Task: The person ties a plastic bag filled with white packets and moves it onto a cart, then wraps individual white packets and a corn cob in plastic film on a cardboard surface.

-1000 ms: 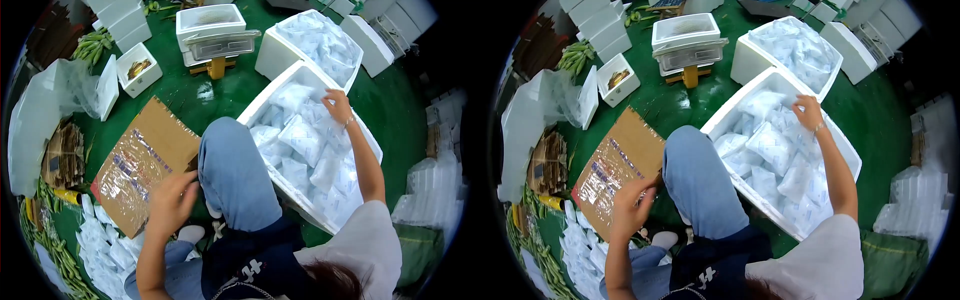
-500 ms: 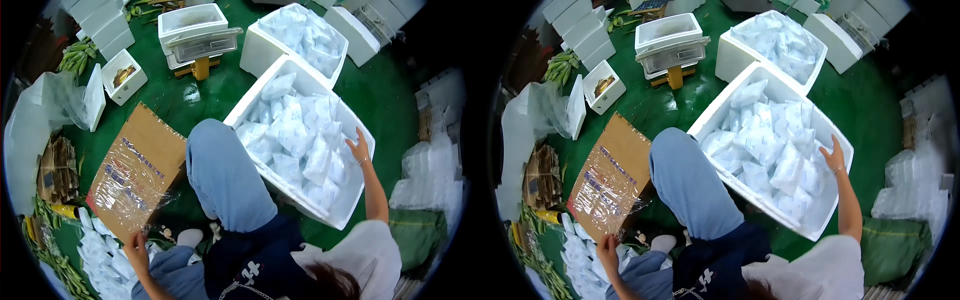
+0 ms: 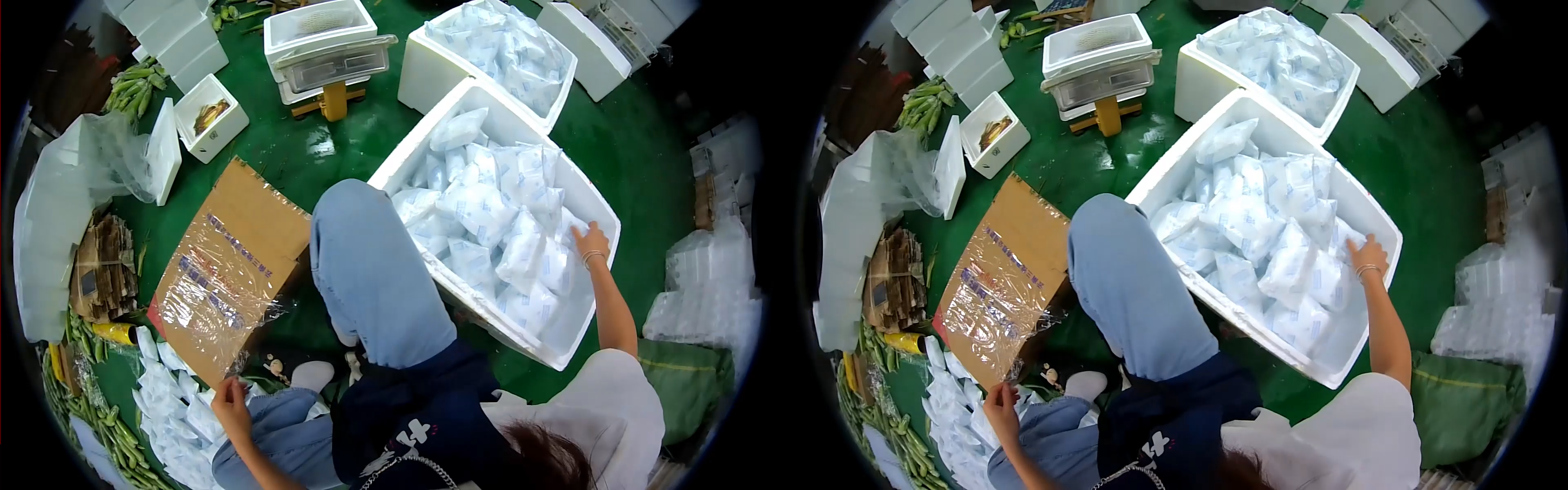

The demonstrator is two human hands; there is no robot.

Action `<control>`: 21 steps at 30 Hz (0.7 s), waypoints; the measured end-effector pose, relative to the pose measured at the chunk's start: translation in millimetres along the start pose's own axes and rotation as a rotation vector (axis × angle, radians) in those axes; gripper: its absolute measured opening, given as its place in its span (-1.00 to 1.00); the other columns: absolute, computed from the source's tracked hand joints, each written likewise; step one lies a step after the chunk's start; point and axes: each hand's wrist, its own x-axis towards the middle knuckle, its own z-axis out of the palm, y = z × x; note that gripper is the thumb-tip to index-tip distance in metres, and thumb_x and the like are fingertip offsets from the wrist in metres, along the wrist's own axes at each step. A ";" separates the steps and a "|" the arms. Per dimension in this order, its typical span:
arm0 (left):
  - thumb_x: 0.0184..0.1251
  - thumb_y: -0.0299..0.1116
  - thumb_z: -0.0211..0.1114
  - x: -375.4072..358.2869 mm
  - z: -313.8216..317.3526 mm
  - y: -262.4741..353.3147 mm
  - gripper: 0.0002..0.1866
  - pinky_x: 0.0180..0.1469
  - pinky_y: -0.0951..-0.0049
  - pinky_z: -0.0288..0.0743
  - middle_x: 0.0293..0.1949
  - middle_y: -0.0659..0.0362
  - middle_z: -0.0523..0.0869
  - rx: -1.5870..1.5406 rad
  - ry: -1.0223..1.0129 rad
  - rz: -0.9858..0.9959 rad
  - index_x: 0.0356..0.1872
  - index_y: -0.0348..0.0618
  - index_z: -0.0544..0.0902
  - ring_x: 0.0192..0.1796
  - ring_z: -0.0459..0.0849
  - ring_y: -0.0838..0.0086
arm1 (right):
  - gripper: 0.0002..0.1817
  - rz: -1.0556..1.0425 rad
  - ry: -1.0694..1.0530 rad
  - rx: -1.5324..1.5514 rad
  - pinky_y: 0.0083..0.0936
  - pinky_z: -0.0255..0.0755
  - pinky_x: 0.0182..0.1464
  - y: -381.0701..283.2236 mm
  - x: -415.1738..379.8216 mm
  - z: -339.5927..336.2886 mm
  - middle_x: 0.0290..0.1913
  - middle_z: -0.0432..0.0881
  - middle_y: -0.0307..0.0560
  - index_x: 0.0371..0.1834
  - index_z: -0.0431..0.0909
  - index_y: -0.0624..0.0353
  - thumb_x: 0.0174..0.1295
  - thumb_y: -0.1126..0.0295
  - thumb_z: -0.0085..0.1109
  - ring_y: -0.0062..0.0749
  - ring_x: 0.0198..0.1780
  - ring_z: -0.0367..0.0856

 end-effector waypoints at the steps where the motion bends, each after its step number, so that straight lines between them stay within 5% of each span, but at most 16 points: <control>1: 0.40 -0.44 0.14 0.9 5.3 5.9 -0.82 -0.33 0.55 0.53 -0.45 0.10 0.69 -0.029 -0.020 0.012 -0.21 -0.40 0.61 -0.43 0.65 0.54 | -0.18 0.050 0.006 0.180 -0.14 0.32 0.23 9.0 11.3 4.7 0.23 0.44 0.20 0.30 0.32 0.16 0.06 -0.15 0.23 0.06 0.26 0.40; 4: 0.41 -0.43 0.14 2.6 17.6 -2.9 -0.81 -0.33 0.56 0.53 -0.44 0.10 0.70 -0.075 -0.032 0.020 -0.21 -0.40 0.61 -0.41 0.65 0.55 | -0.28 0.052 -0.042 0.293 -0.22 0.37 0.21 28.5 29.8 19.7 0.11 0.56 0.17 0.24 0.37 0.17 0.09 -0.08 0.17 0.08 0.20 0.47; 8: 0.41 -0.42 0.14 3.6 28.5 -6.2 -0.81 -0.33 0.58 0.52 -0.44 0.11 0.70 -0.121 -0.035 -0.004 -0.20 -0.39 0.60 -0.41 0.65 0.56 | -0.43 0.081 0.224 0.194 -0.16 0.40 0.15 18.8 -6.0 11.0 0.02 0.61 0.08 0.09 0.49 0.17 0.05 0.06 0.17 0.03 0.10 0.53; 10: 0.41 -0.43 0.13 7.7 35.1 -23.1 -0.82 -0.32 0.58 0.51 -0.43 0.11 0.70 -0.163 -0.032 -0.015 -0.19 -0.38 0.60 -0.42 0.64 0.56 | -0.45 0.082 0.410 0.511 -0.19 0.42 0.12 6.3 7.6 16.4 0.00 0.60 0.15 0.03 0.54 0.12 0.00 0.03 0.21 0.05 0.09 0.52; 12: 0.41 -0.42 0.14 4.6 35.5 -29.7 -0.82 -0.32 0.58 0.51 -0.44 0.11 0.69 -0.169 -0.074 -0.004 -0.19 -0.37 0.60 -0.42 0.64 0.55 | -0.50 0.029 0.423 0.383 -0.20 0.38 0.16 -11.3 14.7 11.7 0.04 0.59 0.10 0.01 0.55 0.08 0.05 0.03 0.18 0.00 0.17 0.47; 14: 0.40 -0.45 0.15 1.5 28.2 -26.2 -0.83 -0.33 0.59 0.50 -0.44 0.12 0.69 -0.160 -0.018 -0.051 -0.22 -0.37 0.61 -0.43 0.63 0.56 | -0.52 0.267 0.192 0.323 -0.20 0.34 0.19 -34.0 29.6 -4.9 0.06 0.58 0.04 0.01 0.56 0.11 0.13 0.02 0.14 -0.06 0.19 0.45; 15: 0.38 -0.44 0.15 -2.4 24.0 -27.3 -0.83 -0.33 0.58 0.49 -0.44 0.12 0.69 -0.179 -0.016 -0.050 -0.23 -0.37 0.62 -0.43 0.62 0.56 | -0.50 0.187 0.278 0.428 0.07 0.25 0.24 -32.5 57.2 7.6 0.12 0.55 0.03 0.06 0.56 -0.04 0.16 -0.07 0.10 -0.07 0.24 0.41; 17: 0.34 -0.41 0.17 -13.1 11.6 -35.8 -0.82 -0.33 0.53 0.49 -0.44 0.12 0.69 -0.109 0.033 -0.064 -0.23 -0.35 0.63 -0.42 0.61 0.55 | -0.53 -0.371 0.674 0.457 -0.18 0.31 0.23 -46.8 104.3 15.6 0.14 0.52 0.08 0.15 0.52 -0.04 0.25 0.01 0.09 -0.06 0.23 0.42; 18: 0.32 -0.39 0.17 -13.2 7.7 -46.8 -0.80 -0.32 0.49 0.49 -0.44 0.11 0.69 -0.018 0.063 -0.095 -0.22 -0.34 0.64 -0.40 0.61 0.54 | -0.58 -0.822 0.912 -0.092 -0.28 0.34 0.21 -56.1 128.3 15.1 0.08 0.56 0.10 0.21 0.47 0.07 0.35 0.17 -0.01 -0.08 0.17 0.47; 19: 0.28 -0.35 0.20 -15.8 8.0 -39.3 -0.78 -0.30 0.41 0.51 -0.44 0.10 0.69 0.029 0.090 -0.098 -0.19 -0.29 0.65 -0.38 0.63 0.49 | -0.58 -0.843 0.256 -0.010 -0.28 0.36 0.19 -91.9 142.8 3.7 0.07 0.56 0.13 0.24 0.42 0.22 0.40 0.30 -0.12 -0.10 0.09 0.52; 21: 0.17 -0.31 0.28 -13.9 16.2 -37.9 -0.77 -0.25 0.30 0.54 -0.37 0.06 0.72 0.033 0.079 -0.182 -0.20 -0.22 0.65 -0.34 0.68 0.34 | -0.53 -0.923 0.249 0.038 -0.26 0.40 0.14 -154.4 123.0 -8.1 0.03 0.56 0.18 0.21 0.42 0.28 0.35 0.21 -0.05 -0.05 0.06 0.52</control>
